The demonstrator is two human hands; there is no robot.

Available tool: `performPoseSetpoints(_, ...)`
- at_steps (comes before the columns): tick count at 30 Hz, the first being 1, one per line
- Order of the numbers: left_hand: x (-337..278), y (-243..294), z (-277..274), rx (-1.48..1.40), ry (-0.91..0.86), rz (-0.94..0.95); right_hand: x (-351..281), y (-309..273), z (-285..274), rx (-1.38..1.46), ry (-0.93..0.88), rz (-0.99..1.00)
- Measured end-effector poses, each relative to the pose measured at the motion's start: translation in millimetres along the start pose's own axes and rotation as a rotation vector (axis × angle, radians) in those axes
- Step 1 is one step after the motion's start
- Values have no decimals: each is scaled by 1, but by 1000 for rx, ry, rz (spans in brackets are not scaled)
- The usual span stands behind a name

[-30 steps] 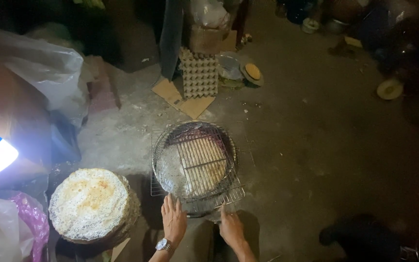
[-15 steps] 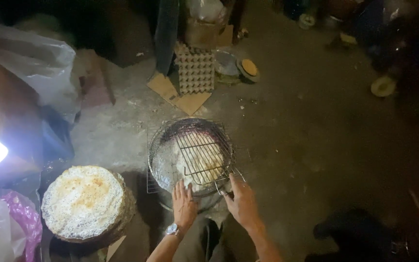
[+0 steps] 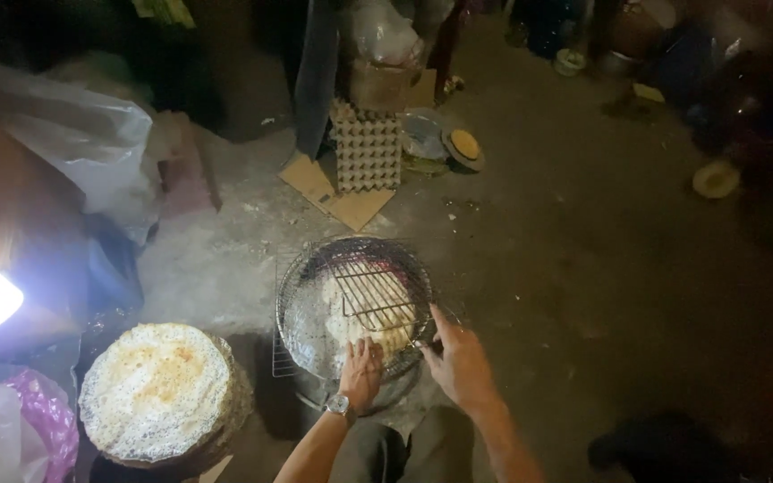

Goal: Grilling a large rice cracker over a charcoal stove, flipping and rotating it frequently by hand to ensure even cooking and expansion.

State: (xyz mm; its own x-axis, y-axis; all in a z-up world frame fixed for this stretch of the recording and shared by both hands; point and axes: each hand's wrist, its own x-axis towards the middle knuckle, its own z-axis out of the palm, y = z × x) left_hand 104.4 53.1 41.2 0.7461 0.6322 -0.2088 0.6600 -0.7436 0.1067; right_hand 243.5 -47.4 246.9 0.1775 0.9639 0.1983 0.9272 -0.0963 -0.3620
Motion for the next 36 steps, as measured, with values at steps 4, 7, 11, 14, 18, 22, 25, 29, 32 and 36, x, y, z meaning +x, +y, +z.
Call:
performPoseSetpoints(4,-4,-2,-44,-89,112,71,16,4,-11,-18,50,39)
performPoseSetpoints(7,32,-32,-25,29,647,150,31,-12,-38,3,117,74)
performPoseSetpoints(11,7,-53,-112,274,810,140,55,-40,-85,95,119,65)
performPoseSetpoints(14,-44,-49,-179,106,961,37,81,-32,-93,156,125,121)
performPoseSetpoints(18,-52,-74,-159,-446,784,-296,122,-8,-96,109,147,117)
performPoseSetpoints(22,-39,-91,-84,-1273,661,-646,135,-3,-97,100,199,27)
performPoseSetpoints(25,-7,-116,19,-463,483,-401,114,-36,-114,240,23,113)
performPoseSetpoints(29,15,-114,85,-668,437,-633,63,-23,-62,94,202,-143)
performPoseSetpoints(32,5,-103,74,-1251,330,-579,6,-21,-13,-23,-74,46)
performPoseSetpoints(36,-32,-91,28,-1347,339,-639,-65,-15,75,0,-394,274)
